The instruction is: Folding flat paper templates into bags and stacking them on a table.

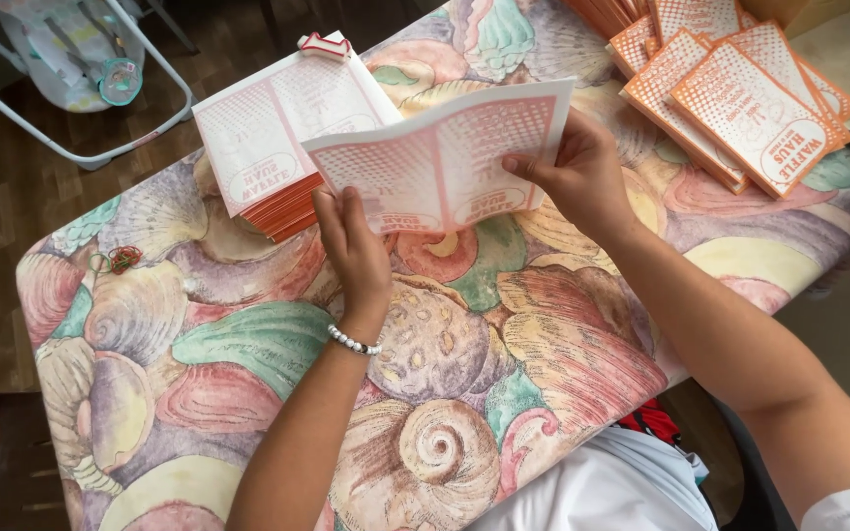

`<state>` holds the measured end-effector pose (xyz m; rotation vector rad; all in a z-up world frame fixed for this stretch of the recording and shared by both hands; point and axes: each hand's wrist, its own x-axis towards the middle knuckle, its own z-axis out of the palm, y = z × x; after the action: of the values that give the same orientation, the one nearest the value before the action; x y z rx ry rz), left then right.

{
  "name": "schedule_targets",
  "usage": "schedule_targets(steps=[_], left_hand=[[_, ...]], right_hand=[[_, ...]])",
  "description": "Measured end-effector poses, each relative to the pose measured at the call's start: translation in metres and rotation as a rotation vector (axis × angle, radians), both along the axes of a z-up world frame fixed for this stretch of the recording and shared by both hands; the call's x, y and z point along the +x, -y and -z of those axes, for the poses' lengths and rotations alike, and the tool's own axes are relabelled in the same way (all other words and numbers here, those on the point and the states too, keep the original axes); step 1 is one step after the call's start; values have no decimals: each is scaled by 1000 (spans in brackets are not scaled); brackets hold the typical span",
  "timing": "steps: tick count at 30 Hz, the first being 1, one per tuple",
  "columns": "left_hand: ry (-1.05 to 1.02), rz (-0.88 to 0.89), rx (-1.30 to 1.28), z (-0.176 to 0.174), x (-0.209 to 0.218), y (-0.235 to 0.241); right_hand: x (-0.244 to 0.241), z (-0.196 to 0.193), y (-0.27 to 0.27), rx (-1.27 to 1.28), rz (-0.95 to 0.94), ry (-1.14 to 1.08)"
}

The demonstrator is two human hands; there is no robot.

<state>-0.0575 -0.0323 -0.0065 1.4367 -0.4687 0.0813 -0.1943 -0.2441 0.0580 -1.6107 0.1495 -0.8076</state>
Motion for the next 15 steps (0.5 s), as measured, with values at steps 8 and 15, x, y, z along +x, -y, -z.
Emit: schedule_targets(steps=[8, 15], left_hand=[[4, 12, 2, -6, -3, -2], [16, 7, 22, -3, -4, 1]], right_hand=[[2, 6, 1, 10, 6, -24], [2, 12, 3, 17, 16, -52]])
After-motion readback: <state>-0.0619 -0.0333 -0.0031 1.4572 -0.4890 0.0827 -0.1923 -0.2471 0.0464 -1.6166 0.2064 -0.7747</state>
